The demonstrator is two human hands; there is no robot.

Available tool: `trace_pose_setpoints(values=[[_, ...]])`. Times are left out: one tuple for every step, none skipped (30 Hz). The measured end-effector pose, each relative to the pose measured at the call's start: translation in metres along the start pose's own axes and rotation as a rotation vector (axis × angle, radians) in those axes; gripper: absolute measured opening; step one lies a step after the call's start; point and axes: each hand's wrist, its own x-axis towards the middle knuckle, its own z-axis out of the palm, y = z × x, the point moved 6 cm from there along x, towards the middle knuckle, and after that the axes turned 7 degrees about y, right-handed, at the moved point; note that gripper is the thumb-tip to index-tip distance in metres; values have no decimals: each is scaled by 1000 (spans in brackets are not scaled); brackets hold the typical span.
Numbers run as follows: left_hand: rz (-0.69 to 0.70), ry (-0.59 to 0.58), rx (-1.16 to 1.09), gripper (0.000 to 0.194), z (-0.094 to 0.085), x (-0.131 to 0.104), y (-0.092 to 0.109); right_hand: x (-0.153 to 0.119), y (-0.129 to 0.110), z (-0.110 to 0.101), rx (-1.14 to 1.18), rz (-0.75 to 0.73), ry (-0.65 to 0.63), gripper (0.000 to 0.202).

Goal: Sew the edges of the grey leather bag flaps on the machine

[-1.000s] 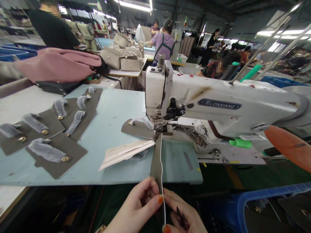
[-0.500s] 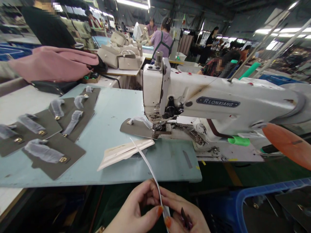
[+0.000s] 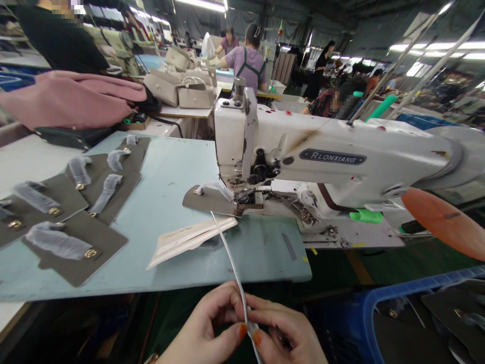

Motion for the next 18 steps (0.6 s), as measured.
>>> trace_pose_setpoints(values=[[1, 4, 3, 14, 0, 0, 0, 1, -1, 1, 0, -4, -3, 30], [2, 7, 5, 15, -1, 0, 0, 2, -2, 2, -2, -1, -6, 28], [2, 12, 4, 17, -2, 0, 1, 2, -2, 3, -5, 5, -10, 27], [5, 13, -1, 19, -2, 0, 1, 3, -1, 4, -8, 13, -13, 25], [8, 13, -7, 20, -2, -1, 1, 3, -1, 4, -8, 20, -12, 25], [9, 13, -11, 21, -3, -1, 1, 3, 0, 4, -5, 23, -11, 25], [9, 11, -16, 21, -3, -2, 2, 3, 0, 5, 3, 21, -13, 25], [12, 8, -22, 21, -3, -2, 2, 2, 0, 4, 10, 14, -12, 26], [13, 6, -29, 20, -3, -1, 3, 1, 1, 4, 14, 6, -9, 28], [16, 6, -39, 21, -3, -1, 3, 0, 1, 2, 10, -4, -8, 29], [19, 16, -50, 21, -4, 0, 4, -2, 1, 1, 0, -9, -11, 31], [22, 33, -62, 22, -5, 0, 4, -4, 3, 1, -16, 0, -34, 34], [20, 57, -72, 24, -8, 1, 4, -6, 5, 1, -31, 18, -67, 38], [15, 90, -82, 25, -10, 1, 3, -8, 8, 1, -36, 43, -107, 44], [5, 121, -95, 26, -13, 1, 1, -11, 12, 2, -31, 68, -150, 51], [-6, 145, -114, 26, -15, 0, -1, -13, 15, 3, -22, 84, -181, 58], [-17, 162, -138, 26, -17, 0, -3, -15, 18, 3, -17, 90, -199, 63], [-27, 172, -168, 26, -18, -1, -5, -15, 21, 3, -19, 84, -205, 68]])
